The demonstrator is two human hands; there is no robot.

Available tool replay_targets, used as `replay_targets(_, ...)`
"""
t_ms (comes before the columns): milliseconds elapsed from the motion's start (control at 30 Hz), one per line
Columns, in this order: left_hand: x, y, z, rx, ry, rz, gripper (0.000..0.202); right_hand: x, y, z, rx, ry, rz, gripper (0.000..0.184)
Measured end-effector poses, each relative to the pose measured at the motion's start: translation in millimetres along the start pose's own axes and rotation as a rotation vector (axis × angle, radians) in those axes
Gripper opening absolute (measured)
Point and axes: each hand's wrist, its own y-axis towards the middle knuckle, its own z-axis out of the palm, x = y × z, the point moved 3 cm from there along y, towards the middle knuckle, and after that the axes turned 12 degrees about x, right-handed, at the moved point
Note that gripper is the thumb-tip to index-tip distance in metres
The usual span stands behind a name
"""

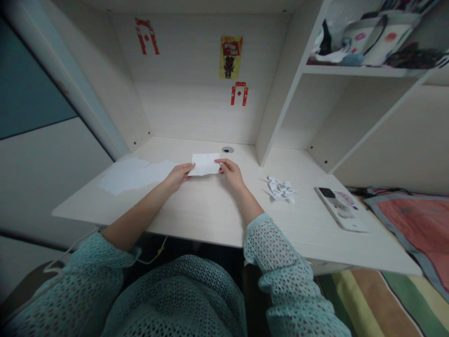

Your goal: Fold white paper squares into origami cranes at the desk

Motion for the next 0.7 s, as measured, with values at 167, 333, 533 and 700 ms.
replay_targets(167, 5, 3, -4.7, -0.025, -0.107, -0.029, 0.039, -5, 1, 2, 0.064, 0.055, -0.025, 0.03)
replay_targets(333, 7, 5, -4.5, 0.001, -0.133, -0.062, 0.034, -2, -2, 9, 0.019, 0.051, -0.036, 0.032)
replay_targets(533, 6, -2, 1.3, 0.111, -0.148, -0.169, 0.019, -4, -3, 4, -0.173, 0.089, 0.063, 0.036)
replay_targets(700, 4, -9, 10.0, 0.243, -0.081, -0.264, 0.022, -7, -2, -2, -0.28, 0.207, 0.066, 0.036)
